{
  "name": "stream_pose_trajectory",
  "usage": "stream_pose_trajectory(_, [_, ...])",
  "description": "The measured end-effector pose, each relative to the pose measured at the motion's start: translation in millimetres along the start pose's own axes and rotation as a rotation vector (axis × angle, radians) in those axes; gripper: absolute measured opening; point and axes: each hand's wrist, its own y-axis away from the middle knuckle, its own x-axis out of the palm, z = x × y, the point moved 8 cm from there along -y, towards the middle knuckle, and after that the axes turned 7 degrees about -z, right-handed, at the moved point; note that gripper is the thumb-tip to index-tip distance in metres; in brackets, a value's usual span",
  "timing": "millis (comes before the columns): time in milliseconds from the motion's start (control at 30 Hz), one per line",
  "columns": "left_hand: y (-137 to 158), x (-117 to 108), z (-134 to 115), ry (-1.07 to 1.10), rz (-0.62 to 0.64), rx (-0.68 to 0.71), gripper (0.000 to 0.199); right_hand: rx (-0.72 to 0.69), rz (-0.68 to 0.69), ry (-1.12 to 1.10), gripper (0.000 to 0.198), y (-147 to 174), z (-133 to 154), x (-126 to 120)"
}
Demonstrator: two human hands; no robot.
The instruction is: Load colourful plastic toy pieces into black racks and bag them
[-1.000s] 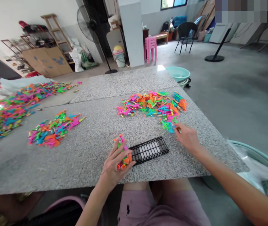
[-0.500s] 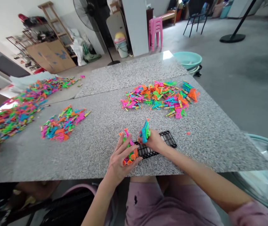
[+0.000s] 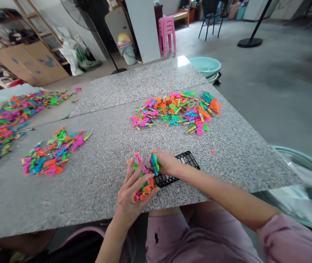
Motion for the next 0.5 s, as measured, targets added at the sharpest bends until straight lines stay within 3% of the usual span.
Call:
stream_pose_trajectory(300, [-1, -3, -1, -0.04, -0.039, 0.11, 0.037, -0.128, 0.097, 0.102, 0.009, -20, 33, -5])
stream_pose_trajectory(433, [-6, -1, -1, -0.063, 0.016, 0.158, 0.036, -0.129, 0.054, 0.033, 0.019, -13, 25, -7])
stream_pose_trajectory(500, [-7, -1, 0, -0.098, -0.007, 0.163, 0.035, -0.126, -0.067, 0.023, 0.035, -6, 5, -27])
